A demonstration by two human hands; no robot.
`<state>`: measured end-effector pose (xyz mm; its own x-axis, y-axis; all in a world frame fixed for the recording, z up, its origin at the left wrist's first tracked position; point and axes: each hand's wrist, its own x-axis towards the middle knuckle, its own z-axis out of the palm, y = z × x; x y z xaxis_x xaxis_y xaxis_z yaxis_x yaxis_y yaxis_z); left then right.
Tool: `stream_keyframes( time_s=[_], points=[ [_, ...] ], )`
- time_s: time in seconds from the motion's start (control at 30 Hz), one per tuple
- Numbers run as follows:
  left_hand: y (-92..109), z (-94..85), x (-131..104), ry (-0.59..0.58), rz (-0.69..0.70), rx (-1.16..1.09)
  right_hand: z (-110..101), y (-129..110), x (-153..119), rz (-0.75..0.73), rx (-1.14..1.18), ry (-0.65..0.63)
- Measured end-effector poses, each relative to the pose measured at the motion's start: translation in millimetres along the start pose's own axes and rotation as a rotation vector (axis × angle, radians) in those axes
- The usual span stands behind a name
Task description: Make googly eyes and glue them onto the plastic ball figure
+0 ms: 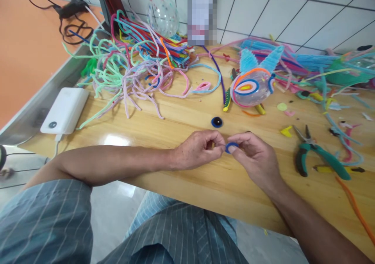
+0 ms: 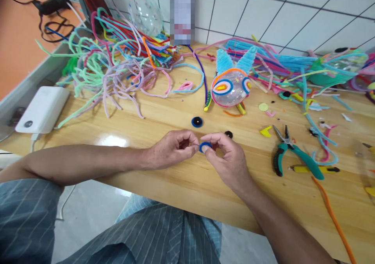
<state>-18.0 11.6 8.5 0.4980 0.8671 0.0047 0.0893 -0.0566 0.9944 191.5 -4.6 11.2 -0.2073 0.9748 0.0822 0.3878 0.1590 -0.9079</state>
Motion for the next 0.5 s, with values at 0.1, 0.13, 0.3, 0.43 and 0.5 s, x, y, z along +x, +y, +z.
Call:
stream_keyframes(
  time_s=[0.1,0.13,0.3,0.43,0.5],
  points=[
    [0.2,-0.4,0.0,0.008,-0.011,-0.010,0.1,3.2,-1.4,0.000,0.001,-0.031],
    [0.1,-0.6,-0.1,0.012,-0.012,-0.012,0.0,4.1,-1.8,0.001,0.005,-0.035],
    [-0.9,-1.1,-0.4,0.021,-0.013,-0.032,-2.3,1.9,-0.6,0.029,0.006,-0.023],
    [0.8,-2.1,-0.1,0.007,-0.024,-0.044,-3.7,-3.5,2.1,0.059,0.023,-0.011],
    [2.5,-2.9,0.2,-0.003,-0.029,-0.041,-3.0,-3.6,2.8,0.060,0.036,-0.010]
  ],
)
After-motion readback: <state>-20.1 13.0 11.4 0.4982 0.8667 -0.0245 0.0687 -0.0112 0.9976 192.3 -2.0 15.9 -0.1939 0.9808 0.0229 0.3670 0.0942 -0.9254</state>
